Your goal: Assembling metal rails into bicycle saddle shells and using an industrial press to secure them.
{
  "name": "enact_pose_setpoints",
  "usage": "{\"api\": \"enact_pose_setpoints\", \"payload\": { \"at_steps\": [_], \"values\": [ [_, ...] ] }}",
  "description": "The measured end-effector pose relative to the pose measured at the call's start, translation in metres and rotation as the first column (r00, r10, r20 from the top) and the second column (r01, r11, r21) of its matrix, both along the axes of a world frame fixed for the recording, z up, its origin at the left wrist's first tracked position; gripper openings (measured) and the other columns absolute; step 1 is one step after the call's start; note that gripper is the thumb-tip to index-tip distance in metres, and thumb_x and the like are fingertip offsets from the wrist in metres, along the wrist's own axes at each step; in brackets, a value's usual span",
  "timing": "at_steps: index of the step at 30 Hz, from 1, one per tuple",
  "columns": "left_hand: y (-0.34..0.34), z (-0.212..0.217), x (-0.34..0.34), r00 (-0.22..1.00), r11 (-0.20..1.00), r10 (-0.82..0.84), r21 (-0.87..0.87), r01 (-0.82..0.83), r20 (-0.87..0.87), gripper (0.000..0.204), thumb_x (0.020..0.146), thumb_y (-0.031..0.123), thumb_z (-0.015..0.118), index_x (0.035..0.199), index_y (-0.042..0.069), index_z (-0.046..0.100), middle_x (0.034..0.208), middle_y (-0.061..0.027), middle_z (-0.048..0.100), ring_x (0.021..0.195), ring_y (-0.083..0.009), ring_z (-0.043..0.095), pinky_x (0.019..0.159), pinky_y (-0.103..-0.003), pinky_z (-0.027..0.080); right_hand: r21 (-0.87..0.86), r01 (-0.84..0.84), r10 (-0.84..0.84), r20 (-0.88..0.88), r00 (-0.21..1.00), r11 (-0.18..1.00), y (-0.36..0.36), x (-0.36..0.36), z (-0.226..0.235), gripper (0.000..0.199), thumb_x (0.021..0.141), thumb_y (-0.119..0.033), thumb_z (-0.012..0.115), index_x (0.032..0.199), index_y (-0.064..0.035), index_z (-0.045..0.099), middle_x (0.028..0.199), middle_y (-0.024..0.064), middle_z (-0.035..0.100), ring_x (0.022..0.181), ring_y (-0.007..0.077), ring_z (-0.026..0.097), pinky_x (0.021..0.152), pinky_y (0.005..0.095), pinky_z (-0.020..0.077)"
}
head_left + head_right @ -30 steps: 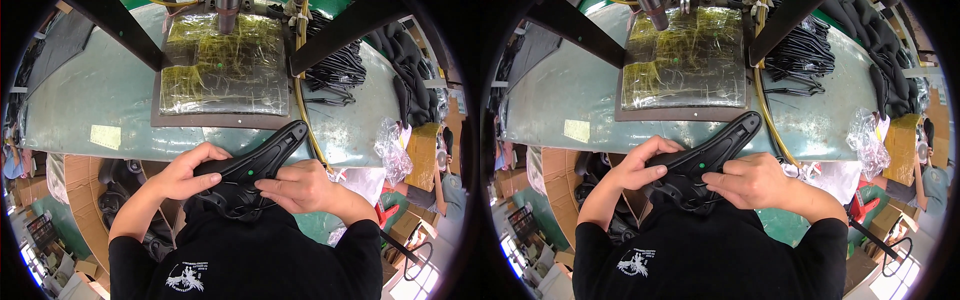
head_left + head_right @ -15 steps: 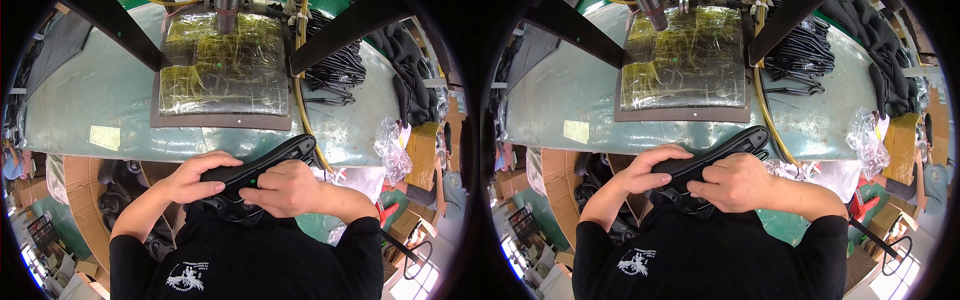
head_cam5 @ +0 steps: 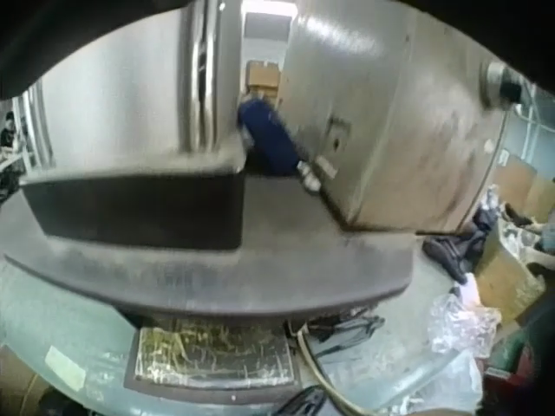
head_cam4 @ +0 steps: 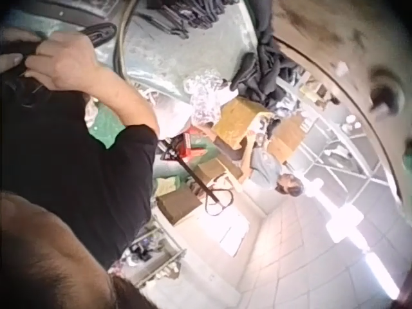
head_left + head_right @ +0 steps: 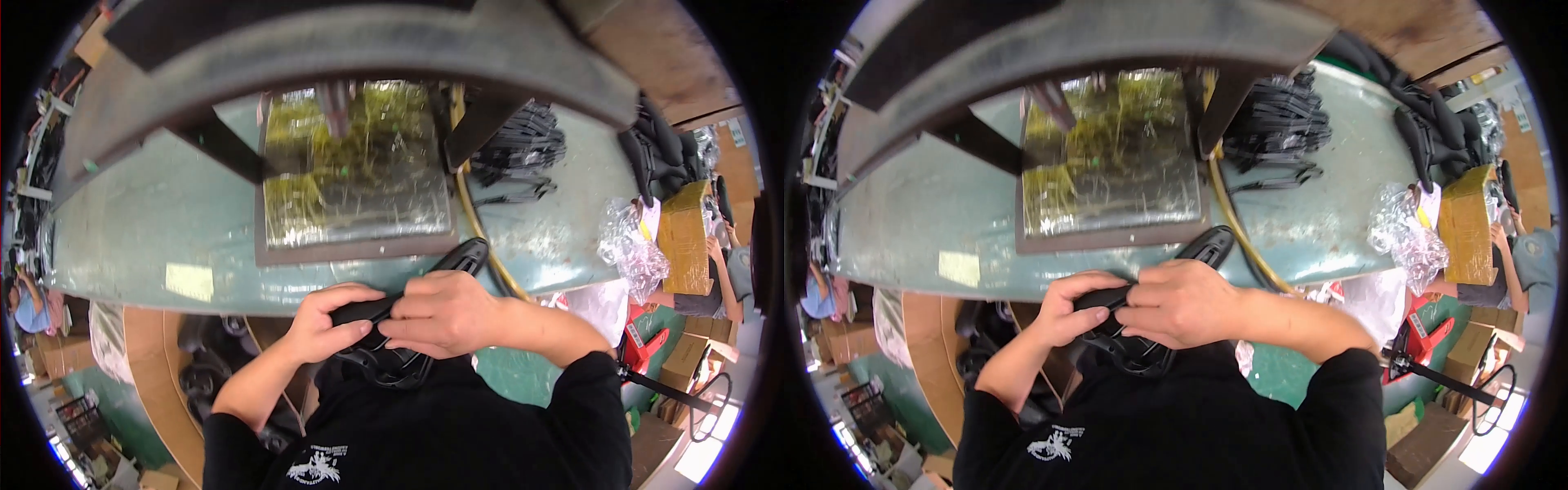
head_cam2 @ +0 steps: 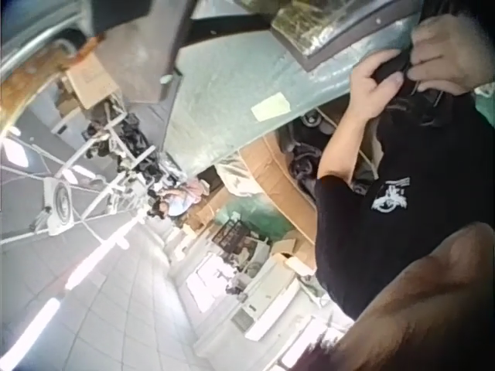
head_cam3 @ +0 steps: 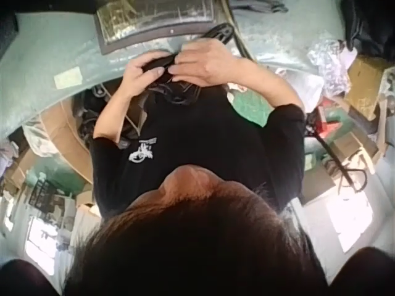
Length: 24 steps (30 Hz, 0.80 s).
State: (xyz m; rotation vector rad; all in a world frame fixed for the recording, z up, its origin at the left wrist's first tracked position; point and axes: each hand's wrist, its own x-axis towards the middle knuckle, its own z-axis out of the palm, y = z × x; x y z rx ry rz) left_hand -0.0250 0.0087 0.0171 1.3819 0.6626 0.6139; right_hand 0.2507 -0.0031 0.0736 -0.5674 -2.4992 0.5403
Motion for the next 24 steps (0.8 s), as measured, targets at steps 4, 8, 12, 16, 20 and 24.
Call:
{"api": "enact_pose_setpoints", "payload": {
  "at_steps": [4, 8, 12, 16, 20, 24],
  "values": [
    [0.016, 0.002, 0.012, 0.889, 0.876, 0.440, -0.275, -0.395, 0.127, 0.037, 0.100, 0.006, 0.069, 0.135, -0.005, 0.069, 0.125, -0.0110, 0.074, 0.115, -0.0169, 0.068, 0.105, -0.032, 0.052, -0.041, 0.634, -0.633, -0.146, 0.760, 0.772, 0.013, -0.001, 0.020, 0.079, 0.087, -0.033, 0.086, 0.148, 0.0047, 0.053, 0.143, 0.0280, 0.057, 0.123, 0.0478, 0.062, 0.106, 0.0507, 0.0529],
    [0.061, 0.004, 0.034, 0.777, 0.767, 0.627, -0.133, -0.628, -0.050, 0.035, 0.107, 0.015, 0.067, 0.135, -0.007, 0.067, 0.123, -0.0101, 0.074, 0.109, -0.0167, 0.068, 0.099, -0.030, 0.052, -0.168, 0.755, -0.768, -0.019, 0.640, 0.634, 0.034, -0.029, -0.034, 0.072, 0.093, -0.028, 0.078, 0.150, 0.0038, 0.049, 0.141, 0.0326, 0.059, 0.114, 0.0511, 0.068, 0.093, 0.0506, 0.0606],
    [0.084, 0.014, 0.050, 0.736, 0.730, 0.666, 0.306, -0.611, -0.120, 0.037, 0.104, 0.020, 0.072, 0.129, -0.006, 0.065, 0.125, -0.0175, 0.073, 0.111, -0.0243, 0.071, 0.098, -0.034, 0.055, -0.086, 0.802, -0.805, -0.118, 0.581, 0.591, 0.070, -0.034, -0.046, 0.055, 0.088, -0.017, 0.074, 0.137, 0.0036, 0.062, 0.130, 0.0262, 0.067, 0.106, 0.0437, 0.072, 0.089, 0.0480, 0.0616],
    [0.123, 0.000, 0.060, 0.653, 0.269, 0.758, 0.911, -0.312, 0.000, 0.020, 0.094, 0.009, 0.078, 0.106, -0.002, 0.068, 0.125, -0.0217, 0.073, 0.106, -0.0398, 0.072, 0.094, -0.039, 0.057, -0.050, 0.826, -0.821, -0.152, 0.550, 0.562, 0.106, -0.043, -0.052, 0.050, 0.083, -0.014, 0.074, 0.129, 0.0020, 0.068, 0.129, 0.0229, 0.070, 0.101, 0.0395, 0.074, 0.084, 0.0454, 0.0625],
    [0.151, -0.007, 0.049, 0.706, 0.174, 0.706, 0.951, -0.254, 0.059, 0.020, 0.093, 0.006, 0.078, 0.082, -0.002, 0.064, 0.111, -0.0187, 0.075, 0.092, -0.0374, 0.073, 0.080, -0.040, 0.059, 0.041, 0.845, -0.810, -0.263, 0.524, 0.533, 0.133, -0.050, -0.061, 0.052, 0.082, -0.015, 0.075, 0.131, -0.0003, 0.067, 0.131, 0.0224, 0.070, 0.101, 0.0395, 0.074, 0.082, 0.0438, 0.0630],
    [0.147, -0.013, 0.051, 0.724, 0.173, 0.680, 0.934, -0.313, 0.117, 0.019, 0.094, 0.006, 0.078, 0.082, -0.002, 0.065, 0.110, -0.0193, 0.075, 0.090, -0.0366, 0.073, 0.080, -0.038, 0.059, 0.009, 0.838, -0.806, -0.270, 0.527, 0.545, 0.124, -0.049, -0.065, 0.058, 0.087, -0.025, 0.077, 0.136, 0.0028, 0.062, 0.127, 0.0264, 0.068, 0.097, 0.0388, 0.074, 0.079, 0.0450, 0.0628]
  ]
}}
